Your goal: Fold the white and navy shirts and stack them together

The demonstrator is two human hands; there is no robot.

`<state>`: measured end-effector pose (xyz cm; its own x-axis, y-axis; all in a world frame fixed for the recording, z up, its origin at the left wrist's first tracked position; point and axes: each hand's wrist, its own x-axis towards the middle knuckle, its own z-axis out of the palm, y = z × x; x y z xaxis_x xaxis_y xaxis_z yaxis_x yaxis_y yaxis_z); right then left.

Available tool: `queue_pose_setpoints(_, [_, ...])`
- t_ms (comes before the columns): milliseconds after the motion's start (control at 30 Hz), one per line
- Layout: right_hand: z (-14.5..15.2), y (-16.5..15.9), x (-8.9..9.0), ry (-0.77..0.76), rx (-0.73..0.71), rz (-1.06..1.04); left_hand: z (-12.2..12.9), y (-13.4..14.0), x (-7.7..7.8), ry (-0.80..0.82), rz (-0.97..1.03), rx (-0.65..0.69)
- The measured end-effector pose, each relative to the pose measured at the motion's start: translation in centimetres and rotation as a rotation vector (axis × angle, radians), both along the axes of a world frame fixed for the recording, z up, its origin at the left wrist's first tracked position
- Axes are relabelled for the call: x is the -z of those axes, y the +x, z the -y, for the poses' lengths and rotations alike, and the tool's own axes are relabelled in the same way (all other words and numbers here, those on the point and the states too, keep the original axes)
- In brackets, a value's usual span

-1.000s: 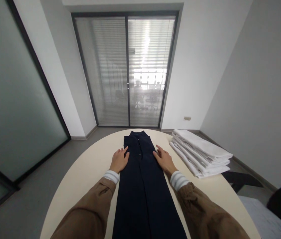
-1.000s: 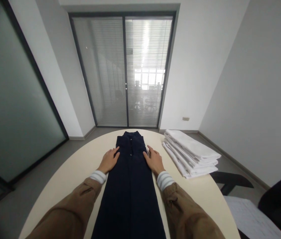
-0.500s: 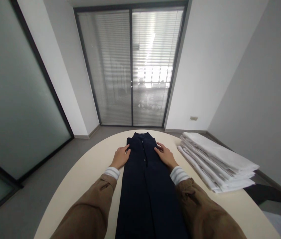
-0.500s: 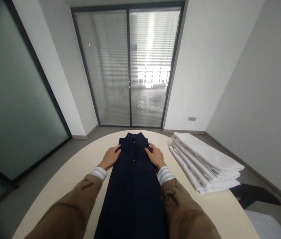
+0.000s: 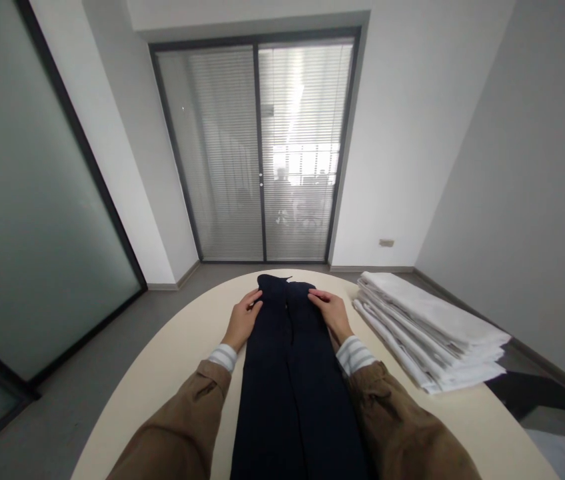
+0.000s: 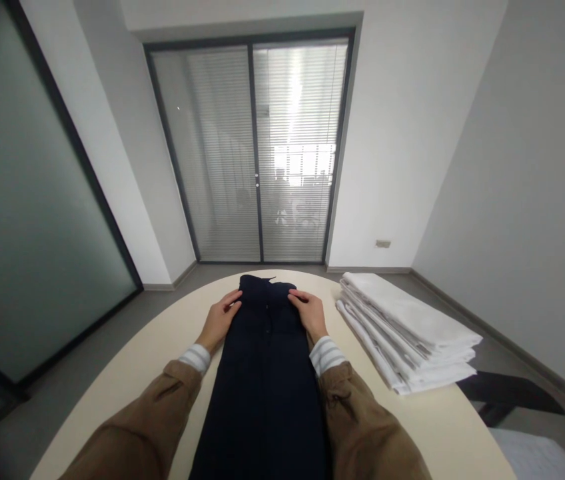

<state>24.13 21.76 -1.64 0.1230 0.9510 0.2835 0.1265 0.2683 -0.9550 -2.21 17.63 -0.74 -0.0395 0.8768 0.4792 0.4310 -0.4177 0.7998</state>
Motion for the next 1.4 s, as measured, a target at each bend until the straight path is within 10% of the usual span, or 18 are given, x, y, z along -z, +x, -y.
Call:
queue_pose_setpoints(333, [8.3,0.7,-6.1,0.044,-0.152,-0.097,9.0,1.2,-4.9,0.081,0.178,-0.04])
queue_pose_setpoints(533, [14.7,2.4,-7.5,-0.045,-0.319,0.266,14.8,0.2,-3.2,-0.207,0.343,0.033])
queue_pose_setpoints(733, [20.0,2.3,-4.6,-0.294,-0.451,0.376,18.8,-0.1,-0.2,-0.452,0.416,0.286])
queue_pose_setpoints(1000, [22.1,0.8,-2.0,-0.13,-0.333,0.589,17.9,1.4,0.8,-0.212,0.029,0.23])
queue_pose_setpoints(1400, [15.2,0.8,0.8,0.051,-0.199,0.52,10.7,2.3,1.7,-0.109,0.047,0.234])
